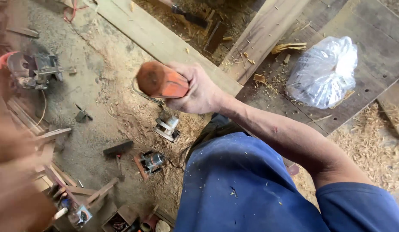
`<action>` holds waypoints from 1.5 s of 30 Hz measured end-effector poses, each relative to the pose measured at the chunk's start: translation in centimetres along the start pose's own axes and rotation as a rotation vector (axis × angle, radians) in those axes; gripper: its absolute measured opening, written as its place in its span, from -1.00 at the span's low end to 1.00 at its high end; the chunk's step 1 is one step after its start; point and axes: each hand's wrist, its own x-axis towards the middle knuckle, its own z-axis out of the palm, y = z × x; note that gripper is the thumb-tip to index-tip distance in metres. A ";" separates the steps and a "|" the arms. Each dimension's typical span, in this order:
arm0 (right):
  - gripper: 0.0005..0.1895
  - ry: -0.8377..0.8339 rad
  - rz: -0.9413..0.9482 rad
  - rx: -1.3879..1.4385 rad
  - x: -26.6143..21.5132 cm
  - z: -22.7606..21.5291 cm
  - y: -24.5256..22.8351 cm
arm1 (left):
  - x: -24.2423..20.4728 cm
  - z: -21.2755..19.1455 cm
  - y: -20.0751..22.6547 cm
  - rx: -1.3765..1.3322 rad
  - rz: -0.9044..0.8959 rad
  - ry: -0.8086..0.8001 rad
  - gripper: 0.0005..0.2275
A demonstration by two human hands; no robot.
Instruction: The person places a metal bracket into a rectangular cutout on a wooden beam, then uses a wooden mallet to tap it into place. The person repeatedly checks the fit and taps the bracket again to adjust its seating.
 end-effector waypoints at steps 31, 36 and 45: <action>-0.74 0.081 0.182 -0.175 10.7 0.9 -1.8 | -7.8 18.6 0.2 -1.128 -0.921 0.545 -0.72; -0.75 -0.134 0.339 -0.136 11.0 0.7 -0.3 | -7.9 23.0 -1.0 -1.478 -0.907 0.723 -0.54; -0.52 -0.097 0.567 -0.152 8.3 0.4 -0.9 | -6.6 20.9 -1.1 -1.420 -0.811 0.607 -0.68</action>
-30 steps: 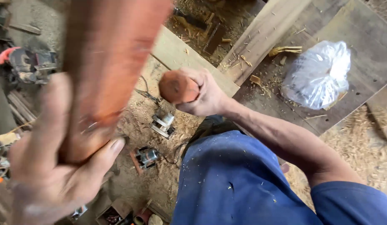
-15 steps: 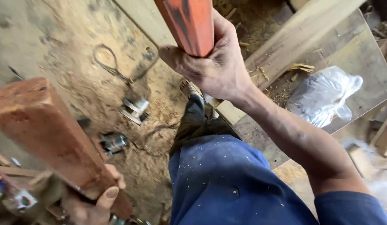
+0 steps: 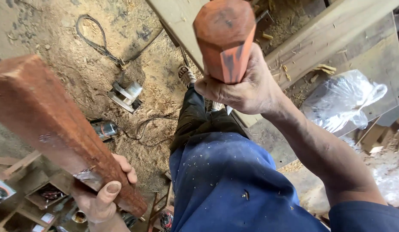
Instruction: The person places a metal bracket into a rectangular cutout on a wooden beam, then uses a wooden mallet to tap it into place. The person repeatedly checks the fit and taps the bracket again to adjust its seating.
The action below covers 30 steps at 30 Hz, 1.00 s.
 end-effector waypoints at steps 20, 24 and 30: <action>-0.80 -0.050 -0.458 -0.031 -4.3 -2.2 2.8 | -6.6 1.5 12.6 0.456 -0.027 -0.388 -0.56; -0.75 -0.013 -0.435 -0.052 -6.0 -1.7 3.5 | -8.2 6.8 15.5 0.918 0.082 -0.236 -0.77; -0.85 -0.130 -0.575 0.034 -6.4 -0.8 2.7 | -6.5 11.9 15.0 1.266 0.556 -0.348 -0.10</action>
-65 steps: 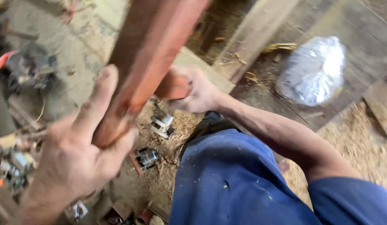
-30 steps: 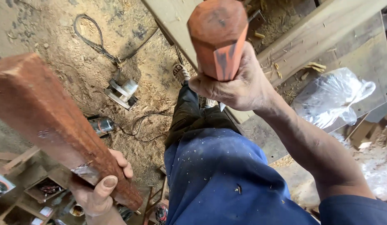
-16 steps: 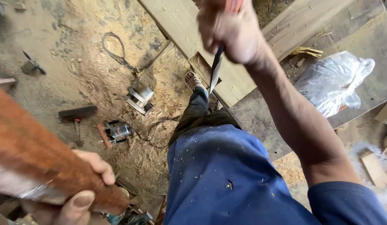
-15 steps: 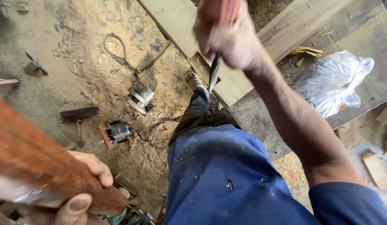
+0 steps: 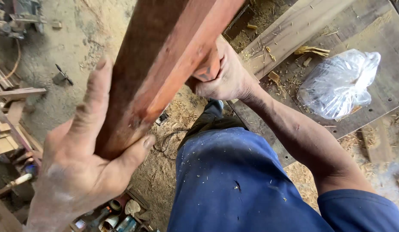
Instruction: The person places a metal bracket into a rectangular cutout on a wooden beam, then uses a wooden mallet to tap it into place. The person repeatedly checks the fit and taps the bracket again to adjust its seating.
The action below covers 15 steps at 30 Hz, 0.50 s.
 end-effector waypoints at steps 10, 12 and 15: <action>-0.43 0.043 0.143 0.217 -1.8 1.0 0.7 | -0.2 -0.1 0.6 0.331 0.243 0.197 -0.43; -0.75 0.054 0.083 -0.125 -2.8 0.2 2.8 | 1.4 -0.8 2.1 0.164 0.316 0.002 -0.37; -0.66 0.148 0.303 -0.270 -2.0 0.3 3.3 | 0.2 -2.2 1.1 0.079 0.321 0.022 -0.26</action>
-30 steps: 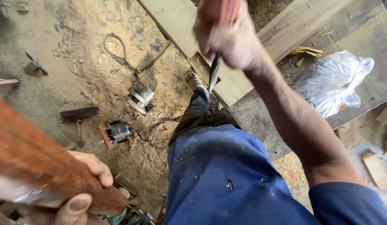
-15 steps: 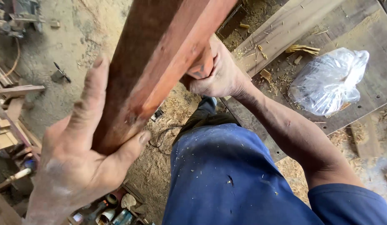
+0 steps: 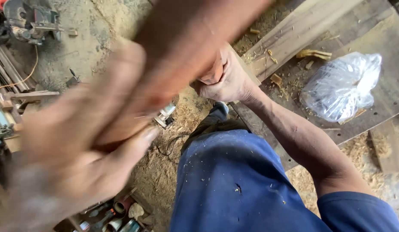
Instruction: The person places a metal bracket into a rectangular cutout on a wooden beam, then uses a wooden mallet to tap it into place. The person repeatedly checks the fit and taps the bracket again to adjust its seating.
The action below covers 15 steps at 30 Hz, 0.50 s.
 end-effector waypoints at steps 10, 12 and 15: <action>-0.66 0.220 -0.152 0.214 3.0 0.0 -4.8 | -0.9 4.3 -2.9 0.023 0.061 -0.004 -0.33; -0.77 0.352 -0.077 0.338 3.4 0.3 -5.3 | -1.1 4.6 -3.5 -0.086 0.101 0.113 -0.41; -0.83 0.479 0.001 0.448 4.8 0.5 -4.9 | -3.5 4.7 -3.8 -0.148 -0.101 0.152 -0.32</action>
